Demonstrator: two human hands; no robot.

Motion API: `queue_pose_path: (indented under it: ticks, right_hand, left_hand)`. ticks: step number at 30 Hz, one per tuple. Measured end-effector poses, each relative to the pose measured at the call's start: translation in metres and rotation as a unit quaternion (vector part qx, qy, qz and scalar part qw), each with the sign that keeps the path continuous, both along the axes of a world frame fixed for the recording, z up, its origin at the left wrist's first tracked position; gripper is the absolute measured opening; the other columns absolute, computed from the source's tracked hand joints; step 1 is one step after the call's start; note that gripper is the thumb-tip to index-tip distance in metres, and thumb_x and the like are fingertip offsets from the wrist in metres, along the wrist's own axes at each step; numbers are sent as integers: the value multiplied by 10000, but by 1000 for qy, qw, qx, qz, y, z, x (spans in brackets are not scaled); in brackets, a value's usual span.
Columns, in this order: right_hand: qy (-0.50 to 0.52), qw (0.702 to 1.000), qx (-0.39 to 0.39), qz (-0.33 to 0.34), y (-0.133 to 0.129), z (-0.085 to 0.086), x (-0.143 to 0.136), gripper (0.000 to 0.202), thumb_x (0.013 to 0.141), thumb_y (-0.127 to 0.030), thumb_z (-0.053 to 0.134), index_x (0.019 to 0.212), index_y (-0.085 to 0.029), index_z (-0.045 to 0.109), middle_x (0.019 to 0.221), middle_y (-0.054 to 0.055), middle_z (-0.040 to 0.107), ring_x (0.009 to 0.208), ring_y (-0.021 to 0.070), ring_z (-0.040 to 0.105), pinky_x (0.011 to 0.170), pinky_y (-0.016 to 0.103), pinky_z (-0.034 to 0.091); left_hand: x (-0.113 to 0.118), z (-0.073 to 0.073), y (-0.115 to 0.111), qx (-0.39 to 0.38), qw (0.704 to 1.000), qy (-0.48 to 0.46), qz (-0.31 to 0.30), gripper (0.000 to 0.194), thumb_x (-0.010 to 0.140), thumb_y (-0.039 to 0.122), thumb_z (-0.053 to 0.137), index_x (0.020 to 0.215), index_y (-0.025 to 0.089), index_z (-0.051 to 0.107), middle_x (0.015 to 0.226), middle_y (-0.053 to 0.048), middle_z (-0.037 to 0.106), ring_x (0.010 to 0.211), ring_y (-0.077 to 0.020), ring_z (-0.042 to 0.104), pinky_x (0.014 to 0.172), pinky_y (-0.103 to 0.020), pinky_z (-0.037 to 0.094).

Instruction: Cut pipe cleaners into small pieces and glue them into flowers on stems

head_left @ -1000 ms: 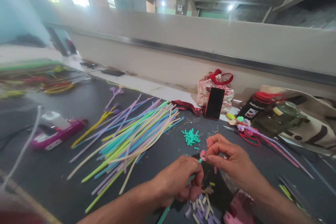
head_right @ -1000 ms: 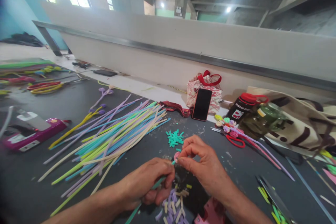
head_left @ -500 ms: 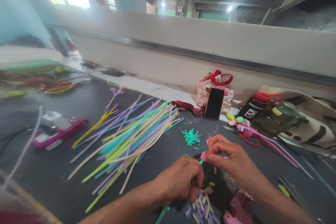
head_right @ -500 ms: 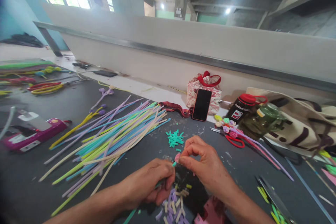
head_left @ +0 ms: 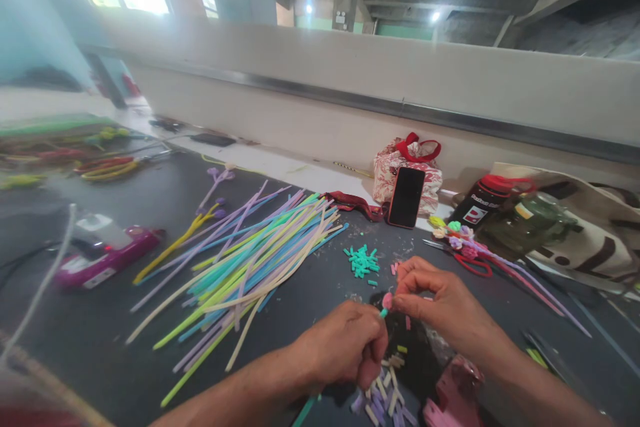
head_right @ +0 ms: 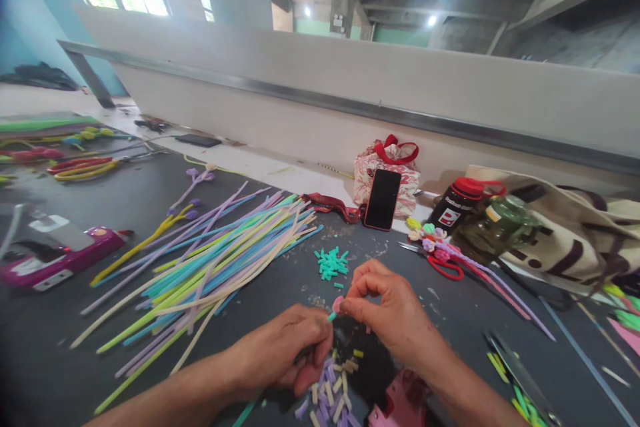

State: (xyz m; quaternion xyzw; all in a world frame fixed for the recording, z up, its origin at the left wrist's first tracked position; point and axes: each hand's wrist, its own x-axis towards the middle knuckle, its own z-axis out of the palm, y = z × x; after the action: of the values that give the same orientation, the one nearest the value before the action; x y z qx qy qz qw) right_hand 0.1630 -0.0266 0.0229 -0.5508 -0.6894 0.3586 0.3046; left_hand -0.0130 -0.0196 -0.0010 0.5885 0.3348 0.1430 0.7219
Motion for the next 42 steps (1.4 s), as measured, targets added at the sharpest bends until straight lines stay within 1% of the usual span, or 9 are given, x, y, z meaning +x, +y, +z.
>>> queue_pose_path:
  ticks: [7, 13, 25, 30, 32, 34, 37, 39, 42]
  right_hand:
    - [2, 1000, -5, 1, 1, 1, 0, 270, 724, -322, 620, 501, -188, 547, 721, 12, 501, 789, 179, 520, 653, 260, 444]
    - [1, 1000, 4, -9, 0, -1, -1, 265, 728, -294, 623, 501, -185, 540, 709, 2, 498, 777, 166, 517, 665, 256, 432]
    - [-5, 1000, 8, -16, 0, -2, 0, 267, 714, -313, 625, 498, -188, 529, 716, 11, 503, 783, 182, 522, 672, 280, 447]
    - [8, 1000, 11, -23, 0, 3, 3, 251, 722, -357, 605, 537, -192, 567, 756, 24, 494, 783, 190, 501, 626, 272, 437]
    - [18, 999, 34, -37, -2, 7, 6, 256, 744, -368, 576, 561, -189, 567, 780, 27, 494, 771, 184, 490, 623, 266, 416]
    - [27, 996, 61, -55, -4, 9, 8, 250, 769, -359, 550, 586, -188, 558, 783, 17, 491, 741, 165, 480, 628, 257, 391]
    - [44, 994, 68, -73, -9, 12, 8, 211, 776, -342, 548, 627, -194, 567, 803, 8, 509, 722, 150, 475, 626, 249, 370]
    - [79, 994, 29, -72, -13, 11, 6, 159, 756, -353, 565, 715, -203, 596, 834, 15, 543, 744, 163, 494, 626, 255, 382]
    - [179, 980, -65, -50, -18, 5, -3, 233, 704, -360, 622, 881, -209, 603, 875, 34, 590, 806, 190, 527, 659, 270, 407]
  left_hand:
    - [-1, -3, 1, -3, 1000, -11, -11, 185, 667, 203, 318, 545, 167, 451, 379, 52, 426, 299, -56, 297, 324, -166, 202]
    - [-1, -2, 1, -14, 1000, -9, -9, 196, 694, 242, 329, 559, 169, 450, 379, 55, 424, 283, -52, 259, 305, -171, 174]
    - [-3, -1, -1, -36, 999, -26, 21, 184, 691, 251, 355, 552, 171, 444, 372, 53, 430, 282, -50, 238, 294, -177, 164]
    - [-1, 6, 2, -118, 992, -15, 32, 160, 681, 230, 359, 557, 171, 443, 357, 52, 431, 252, -46, 228, 286, -167, 132]
    - [-2, 7, 4, -161, 986, -24, 28, 143, 667, 237, 368, 557, 174, 435, 353, 46, 434, 241, -47, 223, 286, -162, 110]
    - [-4, 6, 7, -220, 973, -74, -3, 154, 666, 275, 377, 552, 181, 419, 343, 39, 421, 238, -53, 214, 286, -158, 90]
    - [-8, 3, 11, -305, 930, -189, -76, 194, 678, 323, 374, 541, 191, 410, 326, 35, 376, 241, -67, 221, 274, -156, 93]
    - [-10, 2, 12, -327, 909, -241, -96, 208, 689, 325, 372, 540, 190, 429, 324, 31, 374, 240, -70, 222, 263, -157, 123]
    - [-11, 2, 11, -330, 901, -267, -91, 227, 689, 328, 388, 538, 180, 472, 325, 17, 408, 227, -65, 211, 253, -159, 139]
